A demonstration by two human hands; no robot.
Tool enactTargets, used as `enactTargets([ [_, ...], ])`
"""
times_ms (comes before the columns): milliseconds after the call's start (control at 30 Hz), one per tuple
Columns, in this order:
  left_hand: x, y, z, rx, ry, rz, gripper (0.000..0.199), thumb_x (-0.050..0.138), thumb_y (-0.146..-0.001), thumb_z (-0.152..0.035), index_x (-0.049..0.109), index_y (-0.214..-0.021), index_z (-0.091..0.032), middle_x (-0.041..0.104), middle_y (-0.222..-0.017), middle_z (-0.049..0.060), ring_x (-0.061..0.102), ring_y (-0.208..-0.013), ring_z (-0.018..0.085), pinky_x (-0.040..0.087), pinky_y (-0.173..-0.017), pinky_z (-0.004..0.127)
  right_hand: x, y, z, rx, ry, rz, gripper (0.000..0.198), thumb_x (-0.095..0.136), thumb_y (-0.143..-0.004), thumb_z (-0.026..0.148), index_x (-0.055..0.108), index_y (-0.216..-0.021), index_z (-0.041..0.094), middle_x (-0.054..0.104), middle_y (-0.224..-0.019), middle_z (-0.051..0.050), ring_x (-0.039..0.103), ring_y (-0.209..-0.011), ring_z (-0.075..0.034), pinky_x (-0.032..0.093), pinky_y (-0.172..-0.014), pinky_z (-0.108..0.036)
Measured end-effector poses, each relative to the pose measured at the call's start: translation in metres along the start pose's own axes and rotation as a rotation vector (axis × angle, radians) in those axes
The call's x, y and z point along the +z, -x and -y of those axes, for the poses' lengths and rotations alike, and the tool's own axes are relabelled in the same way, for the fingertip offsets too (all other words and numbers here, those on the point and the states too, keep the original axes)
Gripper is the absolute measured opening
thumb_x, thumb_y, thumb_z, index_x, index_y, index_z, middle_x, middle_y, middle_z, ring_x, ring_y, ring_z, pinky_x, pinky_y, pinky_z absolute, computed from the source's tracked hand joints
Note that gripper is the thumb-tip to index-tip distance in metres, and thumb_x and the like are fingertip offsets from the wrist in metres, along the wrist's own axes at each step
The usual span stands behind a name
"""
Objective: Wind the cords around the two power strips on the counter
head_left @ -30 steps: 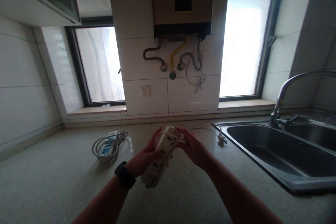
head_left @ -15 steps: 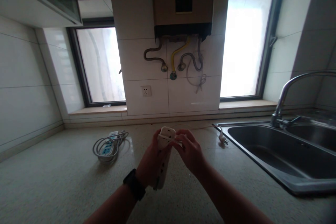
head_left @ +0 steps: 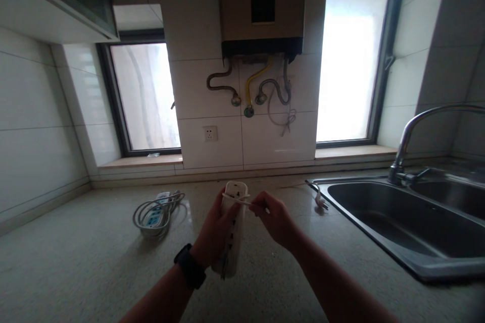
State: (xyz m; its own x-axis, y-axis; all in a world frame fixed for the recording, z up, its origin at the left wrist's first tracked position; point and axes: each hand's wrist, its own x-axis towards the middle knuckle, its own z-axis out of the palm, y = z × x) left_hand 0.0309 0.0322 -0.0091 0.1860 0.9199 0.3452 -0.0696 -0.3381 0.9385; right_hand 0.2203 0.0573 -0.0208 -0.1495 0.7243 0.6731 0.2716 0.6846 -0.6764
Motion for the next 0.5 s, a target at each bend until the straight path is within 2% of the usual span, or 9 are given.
enactTargets([
  [100,0.002,0.003,-0.001,-0.053,0.073,0.057,0.067,0.065,-0.089,-0.053,0.044,-0.146,-0.025,0.065,-0.085,0.003,0.063,-0.069,0.019,0.054,-0.065,0.032,-0.003,-0.002,-0.001,0.052,-0.075,0.016,0.027,0.069,-0.087,0.039,0.055,-0.075,0.02,0.053,-0.065,0.003,0.045,-0.062,-0.012,0.038,-0.058,-0.024],
  [200,0.002,0.005,-0.002,-0.108,0.097,0.08,0.069,0.064,-0.089,-0.054,0.039,-0.149,-0.029,0.061,-0.084,0.0,0.061,-0.059,0.015,0.055,-0.056,0.032,-0.004,-0.003,-0.005,0.078,-0.139,0.019,0.029,0.072,-0.085,0.04,0.053,-0.074,0.02,0.05,-0.066,0.004,0.042,-0.061,-0.012,0.035,-0.054,-0.023],
  [367,-0.001,0.009,-0.002,-0.172,0.136,0.156,0.079,0.064,-0.09,-0.054,0.025,-0.155,-0.035,0.062,-0.094,0.002,0.064,-0.057,0.015,0.06,-0.053,0.035,-0.002,-0.003,-0.012,0.103,-0.347,-0.003,0.038,0.082,-0.076,0.04,0.049,-0.085,0.023,0.051,-0.073,0.005,0.045,-0.062,-0.011,0.038,-0.053,-0.021],
  [500,-0.005,0.012,0.003,-0.222,0.162,0.243,0.08,0.062,-0.091,-0.056,0.02,-0.157,-0.037,0.063,-0.097,0.003,0.066,-0.055,0.016,0.06,-0.049,0.034,-0.004,0.0,-0.009,0.128,-0.485,0.1,0.049,0.087,-0.07,0.042,0.05,-0.099,0.025,0.055,-0.083,0.005,0.048,-0.062,-0.009,0.037,-0.052,-0.019],
])
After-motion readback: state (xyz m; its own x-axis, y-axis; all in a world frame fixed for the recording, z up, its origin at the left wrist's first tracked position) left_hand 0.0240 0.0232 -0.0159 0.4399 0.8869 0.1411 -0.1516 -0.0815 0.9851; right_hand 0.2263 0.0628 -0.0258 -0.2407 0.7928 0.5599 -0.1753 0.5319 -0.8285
